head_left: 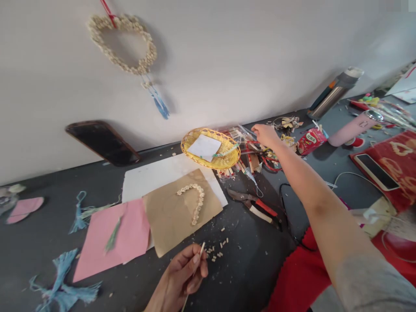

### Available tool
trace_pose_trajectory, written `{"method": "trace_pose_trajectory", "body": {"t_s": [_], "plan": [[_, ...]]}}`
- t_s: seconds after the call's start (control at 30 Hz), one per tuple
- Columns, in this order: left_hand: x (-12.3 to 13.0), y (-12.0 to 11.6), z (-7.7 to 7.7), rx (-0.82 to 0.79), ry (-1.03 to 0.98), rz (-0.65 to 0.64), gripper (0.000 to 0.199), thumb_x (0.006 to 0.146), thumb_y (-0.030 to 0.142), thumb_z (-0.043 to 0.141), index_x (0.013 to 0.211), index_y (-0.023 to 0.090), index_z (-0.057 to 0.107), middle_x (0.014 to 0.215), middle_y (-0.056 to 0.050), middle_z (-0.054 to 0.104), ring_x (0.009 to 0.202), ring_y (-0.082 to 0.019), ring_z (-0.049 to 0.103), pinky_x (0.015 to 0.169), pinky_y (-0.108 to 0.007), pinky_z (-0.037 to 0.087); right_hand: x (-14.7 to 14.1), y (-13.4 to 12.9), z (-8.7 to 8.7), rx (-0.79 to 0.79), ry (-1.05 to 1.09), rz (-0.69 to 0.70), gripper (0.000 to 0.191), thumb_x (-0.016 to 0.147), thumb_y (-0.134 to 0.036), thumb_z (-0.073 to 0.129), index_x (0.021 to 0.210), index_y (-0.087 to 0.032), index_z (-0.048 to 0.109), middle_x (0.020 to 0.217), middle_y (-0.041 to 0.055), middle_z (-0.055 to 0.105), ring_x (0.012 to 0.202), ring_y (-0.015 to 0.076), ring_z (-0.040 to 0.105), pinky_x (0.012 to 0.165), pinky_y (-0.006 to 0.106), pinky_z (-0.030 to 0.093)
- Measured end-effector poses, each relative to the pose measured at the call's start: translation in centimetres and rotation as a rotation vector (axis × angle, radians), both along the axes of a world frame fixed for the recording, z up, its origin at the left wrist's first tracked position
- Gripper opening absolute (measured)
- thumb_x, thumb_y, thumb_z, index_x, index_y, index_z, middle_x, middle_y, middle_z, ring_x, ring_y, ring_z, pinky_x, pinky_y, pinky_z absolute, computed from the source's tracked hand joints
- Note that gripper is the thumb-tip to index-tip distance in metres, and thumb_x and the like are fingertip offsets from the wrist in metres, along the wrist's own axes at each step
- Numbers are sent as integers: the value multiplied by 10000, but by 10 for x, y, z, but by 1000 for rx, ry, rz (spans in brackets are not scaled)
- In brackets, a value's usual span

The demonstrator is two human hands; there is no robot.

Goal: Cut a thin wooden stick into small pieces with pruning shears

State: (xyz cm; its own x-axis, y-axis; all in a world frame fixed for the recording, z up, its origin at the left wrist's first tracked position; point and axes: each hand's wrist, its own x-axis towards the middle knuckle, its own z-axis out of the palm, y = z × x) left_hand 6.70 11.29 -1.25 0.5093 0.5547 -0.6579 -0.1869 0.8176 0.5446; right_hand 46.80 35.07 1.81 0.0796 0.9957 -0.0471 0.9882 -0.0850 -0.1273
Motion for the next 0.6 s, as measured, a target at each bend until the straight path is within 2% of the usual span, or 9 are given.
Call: {"method": "trace_pose_trajectory", "body": {"t_s": [0.1,0.27,0.47,0.6], "plan": [[-1,0,-2,10,1,-1,411,679,475,822,791,152,594,587,8,615,383,-2,294,420,-178,142,7,18,-4,-1,10,-35,348,920,-141,415,1179,-159,647,1242,116,666,1121,250,607,915,320,439],[-2,-1,-5,10,-17,-5,394,698,470,809,806,159,593,600,2,621,386,-7,299,424,-182,148,2,36,-17,-34,28,-20,337,849,-117,522,1155,-171,654,1144,99,711,1046,222,633,862,269,448],[0,-1,-2,5,-26,-13,393,704,467,804,784,160,573,594,3,616,381,-7,287,424,-188,140,0,35,-21,-81,2,-67,456,807,-116,570,1261,-153,574,1132,135,706,1012,259,647,824,295,461],[-1,-1,-2,9,-22,-23,387,707,462,803,774,158,573,597,-2,619,388,-12,298,428,-188,149,4,33,-20,-66,-14,-86,414,843,-124,528,1249,-172,591,1185,132,686,1056,259,637,860,310,458]]}}
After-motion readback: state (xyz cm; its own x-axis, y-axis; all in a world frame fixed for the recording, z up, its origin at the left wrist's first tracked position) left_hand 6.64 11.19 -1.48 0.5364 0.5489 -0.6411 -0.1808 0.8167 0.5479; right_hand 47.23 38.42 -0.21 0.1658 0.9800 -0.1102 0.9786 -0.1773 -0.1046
